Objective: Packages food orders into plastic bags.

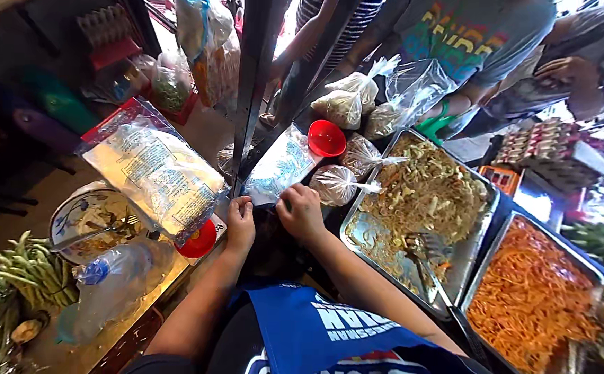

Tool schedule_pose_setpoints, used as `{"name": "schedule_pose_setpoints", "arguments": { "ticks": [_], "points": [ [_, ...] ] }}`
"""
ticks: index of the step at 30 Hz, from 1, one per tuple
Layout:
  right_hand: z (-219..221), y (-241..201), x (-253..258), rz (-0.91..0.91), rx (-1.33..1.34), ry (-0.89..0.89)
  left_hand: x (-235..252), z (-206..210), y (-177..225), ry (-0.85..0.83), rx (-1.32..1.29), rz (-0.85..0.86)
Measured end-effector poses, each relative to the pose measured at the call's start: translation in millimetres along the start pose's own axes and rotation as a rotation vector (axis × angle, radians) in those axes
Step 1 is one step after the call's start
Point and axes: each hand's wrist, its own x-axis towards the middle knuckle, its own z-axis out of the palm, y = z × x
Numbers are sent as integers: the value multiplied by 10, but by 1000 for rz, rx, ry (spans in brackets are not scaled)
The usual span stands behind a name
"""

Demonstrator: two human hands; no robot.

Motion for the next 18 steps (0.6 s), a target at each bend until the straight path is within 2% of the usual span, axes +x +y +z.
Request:
{"name": "schedule_pose_setpoints", "arguments": {
  "ticks": [5, 9, 11, 14, 18],
  "points": [
    [18, -49, -34, 51, 10, 143, 8, 21, 88, -62, 143, -3],
    [163, -68, -104, -146, -20, 226, 77, 47, 116, -72, 264, 7],
    [231, -58, -125, -171, -90, 189, 88, 57, 104, -71, 273, 23],
    [249, -73, -114, -68, -238, 48, 67, 63, 71, -68, 241, 45],
    [272, -79, -34, -81, -314, 104, -6, 85, 56, -88, 237, 101]
  ]
}}
